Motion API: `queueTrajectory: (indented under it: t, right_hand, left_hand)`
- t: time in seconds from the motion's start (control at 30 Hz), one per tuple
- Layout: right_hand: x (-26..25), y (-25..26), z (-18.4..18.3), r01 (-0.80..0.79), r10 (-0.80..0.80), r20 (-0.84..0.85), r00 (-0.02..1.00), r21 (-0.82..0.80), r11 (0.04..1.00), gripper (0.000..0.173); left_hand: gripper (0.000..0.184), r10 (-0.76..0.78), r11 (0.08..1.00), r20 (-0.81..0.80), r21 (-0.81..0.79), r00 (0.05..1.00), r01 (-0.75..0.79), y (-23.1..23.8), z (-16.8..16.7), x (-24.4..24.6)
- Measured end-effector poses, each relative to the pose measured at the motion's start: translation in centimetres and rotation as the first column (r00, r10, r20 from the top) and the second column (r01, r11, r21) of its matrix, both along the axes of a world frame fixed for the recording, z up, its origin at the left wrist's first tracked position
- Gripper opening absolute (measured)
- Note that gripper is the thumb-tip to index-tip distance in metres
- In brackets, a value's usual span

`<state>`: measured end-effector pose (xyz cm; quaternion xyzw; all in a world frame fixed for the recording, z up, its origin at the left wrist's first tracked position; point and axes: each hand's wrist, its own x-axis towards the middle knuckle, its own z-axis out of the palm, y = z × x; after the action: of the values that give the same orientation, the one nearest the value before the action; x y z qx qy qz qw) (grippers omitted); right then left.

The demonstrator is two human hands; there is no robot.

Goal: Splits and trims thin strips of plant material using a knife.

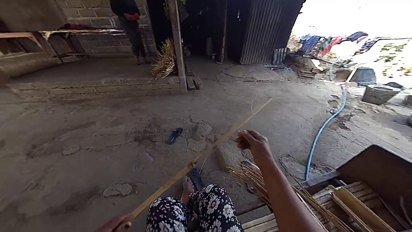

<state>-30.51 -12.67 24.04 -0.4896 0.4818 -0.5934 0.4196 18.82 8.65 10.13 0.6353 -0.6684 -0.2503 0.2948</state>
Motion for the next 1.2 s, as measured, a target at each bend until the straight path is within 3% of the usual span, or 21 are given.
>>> queueTrajectory:
  t: [0.13, 0.23, 0.3, 0.37, 0.4, 0.43, 0.47, 0.53, 0.6, 0.73, 0.8, 0.93, 1.1, 1.2]
  right_hand:
    - [1.9, 2.8, -0.8, -0.013, -0.006, -0.089, 0.996, -0.21, 0.978, 0.022]
    - [3.8, 5.4, -0.5, -0.157, 0.076, -0.268, 0.96, -0.296, 0.942, 0.024]
    - [5.5, 6.3, -1.2, -0.32, 0.189, -0.538, 0.822, -0.16, 0.934, 0.024]
    - [7.6, 6.1, -2.1, -0.411, 0.416, -0.735, 0.536, 0.203, 0.889, 0.029]
    - [8.9, 5.8, -2.5, -0.411, 0.528, -0.733, 0.429, 0.362, 0.837, 0.042]
    - [10.2, 5.6, -3.1, -0.412, 0.579, -0.699, 0.419, 0.422, 0.807, 0.052]
    - [11.4, 5.6, -3.8, -0.44, 0.603, -0.632, 0.487, 0.419, 0.794, 0.058]
    - [13.8, 5.8, -4.8, -0.526, 0.646, -0.408, 0.644, 0.376, 0.762, 0.061]
    - [15.8, 5.9, -4.8, -0.559, 0.657, -0.273, 0.702, 0.36, 0.747, 0.062]
    - [17.8, 5.6, -3.3, -0.466, 0.559, -0.257, 0.788, 0.343, 0.815, 0.035]
    - [17.0, 5.7, -2.7, -0.479, 0.564, -0.247, 0.788, 0.33, 0.814, 0.027]
    - [14.4, 7.8, -3.1, -0.647, 0.61, -0.435, 0.663, 0.079, 0.759, 0.025]
    - [11.9, 11.3, -2.8, -0.811, 0.729, -0.358, 0.584, -0.218, 0.543, 0.027]
    - [10.7, 11.8, -2.5, -0.787, 0.744, -0.265, 0.613, -0.293, 0.544, 0.026]
  left_hand:
    - [0.035, 0.218, 0.976, -0.031, -0.024, 0.975, -0.219, -1.5, -1.4, -1.6]
    - [0.034, 0.419, 0.908, -0.066, 0.054, 0.906, -0.416, -3.3, -0.8, -3.1]
    - [0.035, 0.46, 0.888, -0.097, 0.07, 0.882, -0.455, -3.8, 0.3, -4.2]
    - [0.036, 0.456, 0.89, -0.117, 0.08, 0.882, -0.449, -4.1, 1.2, -5.7]
    - [0.036, 0.451, 0.892, -0.129, 0.093, 0.883, -0.442, -4.3, 1.7, -6.6]
    - [0.036, 0.442, 0.897, -0.144, 0.094, 0.885, -0.433, -4.5, 2.2, -7.5]
    - [0.035, 0.429, 0.903, -0.163, 0.083, 0.889, -0.421, -4.6, 2.5, -8.3]
    - [0.034, 0.394, 0.918, -0.208, 0.055, 0.895, -0.392, -4.3, 2.8, -9.7]
    - [0.034, 0.345, 0.936, -0.24, 0.024, 0.907, -0.35, -3.9, 3.0, -11.2]
    - [0.029, 0.276, 0.958, -0.283, 0.003, 0.918, -0.287, -3.4, 3.7, -13.0]
    - [0.026, 0.251, 0.968, -0.415, 0.081, 0.875, -0.24, -3.4, 4.2, -13.1]
    - [0.031, 0.203, 0.977, -0.751, 0.195, 0.628, -0.082, -3.4, 5.2, -12.9]
    - [0.034, 0.251, 0.967, -0.857, 0.242, 0.45, -0.078, -4.4, 6.0, -12.9]
    - [0.034, 0.288, 0.957, -0.858, 0.255, 0.426, -0.136, -5.1, 6.1, -12.8]
